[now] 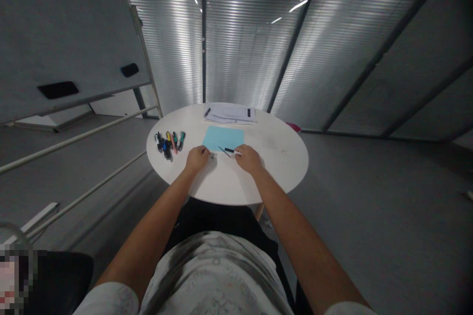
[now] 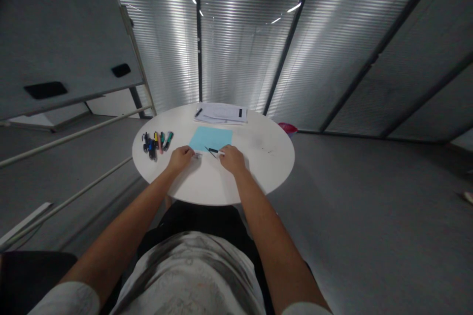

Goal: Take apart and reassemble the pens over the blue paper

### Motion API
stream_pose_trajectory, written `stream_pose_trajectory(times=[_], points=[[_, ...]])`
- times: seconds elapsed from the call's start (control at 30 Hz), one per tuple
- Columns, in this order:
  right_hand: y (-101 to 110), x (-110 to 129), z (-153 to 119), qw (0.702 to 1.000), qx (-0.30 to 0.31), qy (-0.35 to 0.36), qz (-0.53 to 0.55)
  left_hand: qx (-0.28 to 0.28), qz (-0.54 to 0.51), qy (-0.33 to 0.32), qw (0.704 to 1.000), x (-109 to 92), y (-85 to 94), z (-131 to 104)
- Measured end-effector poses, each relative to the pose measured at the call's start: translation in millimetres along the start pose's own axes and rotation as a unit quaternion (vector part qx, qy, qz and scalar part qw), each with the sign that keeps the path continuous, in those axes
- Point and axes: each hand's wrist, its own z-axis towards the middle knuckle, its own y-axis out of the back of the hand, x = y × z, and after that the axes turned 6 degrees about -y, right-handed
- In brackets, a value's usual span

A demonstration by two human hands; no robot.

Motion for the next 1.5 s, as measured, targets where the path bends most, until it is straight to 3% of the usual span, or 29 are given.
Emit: stream_pose_trajectory(times=[0.2, 0.6, 0.83, 0.93, 1.17, 1.3, 1.5], points=[[0, 2, -3, 0.999, -0.016, -0.044, -0.022, -0.004, -0.01, -0.003, 1.0, 1, -0.9, 0], [1, 2, -3, 0.999, -0.004, -0.032, -0.027, -0.01, -0.013, -0.008, 1.0, 3, -1.8, 0], [1, 2, -4, 0.998, -0.037, -0.046, 0.019, -0.017, -0.02, -0.016, 1.0, 4, -2.1, 0], [-1, 3, -2, 0.997, -0.056, -0.037, 0.044, -0.037, -0.028, -0.049, 0.998, 4, -3.3, 0], [-3, 21, -3, 0.991, -0.074, 0.02, 0.112, -0.066, -0.002, -0.207, 0.976, -4, -2.9, -5], [-5, 34, -6, 0.982, -0.05, 0.071, 0.167, -0.063, 0.007, -0.232, 0.971, -7, -3.1, -6], [-11, 38, -9, 0.975, -0.013, 0.095, 0.2, -0.016, 0.029, -0.254, 0.967, -6, -5.9, -6]])
